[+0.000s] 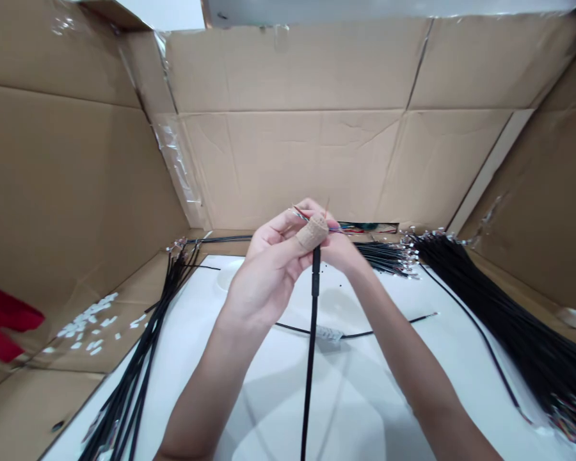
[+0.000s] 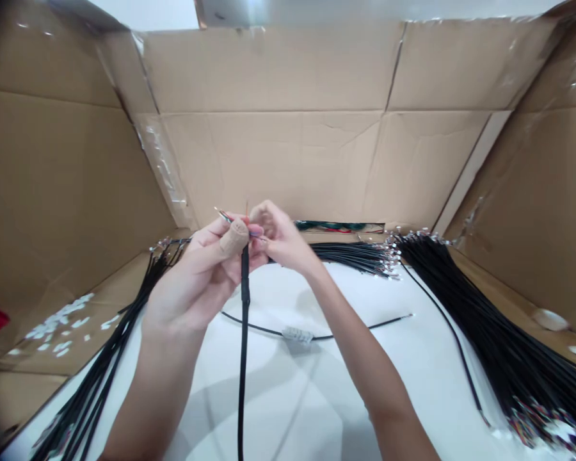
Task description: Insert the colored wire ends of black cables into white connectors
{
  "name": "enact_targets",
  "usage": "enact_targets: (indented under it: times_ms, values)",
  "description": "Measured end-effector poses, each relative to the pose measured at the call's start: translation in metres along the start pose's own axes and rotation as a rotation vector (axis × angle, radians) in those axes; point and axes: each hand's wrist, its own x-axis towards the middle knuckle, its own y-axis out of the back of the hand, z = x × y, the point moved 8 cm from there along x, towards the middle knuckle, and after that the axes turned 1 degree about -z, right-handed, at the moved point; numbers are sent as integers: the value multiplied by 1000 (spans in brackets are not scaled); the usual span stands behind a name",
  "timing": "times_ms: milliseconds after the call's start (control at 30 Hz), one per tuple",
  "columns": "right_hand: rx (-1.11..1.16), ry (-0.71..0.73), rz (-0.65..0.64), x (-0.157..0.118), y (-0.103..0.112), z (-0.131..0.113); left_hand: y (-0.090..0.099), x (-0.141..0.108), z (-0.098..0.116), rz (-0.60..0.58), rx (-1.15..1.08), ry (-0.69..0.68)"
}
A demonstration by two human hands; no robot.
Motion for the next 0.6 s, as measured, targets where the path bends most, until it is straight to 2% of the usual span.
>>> enact_targets:
  times_ms: [100,167,367,600]
  values:
    - [70,82,-7,-15,25,-27,-1,3,-4,-4,82,17]
    - [98,116,14,-31,32,-41,-1,5,-8,4,126,33]
    - [140,191,177,-57,33,-65,0,9,-14,72,200,20]
    - [245,227,208,-64,41,-77,-8,-1,-13,74,314,16]
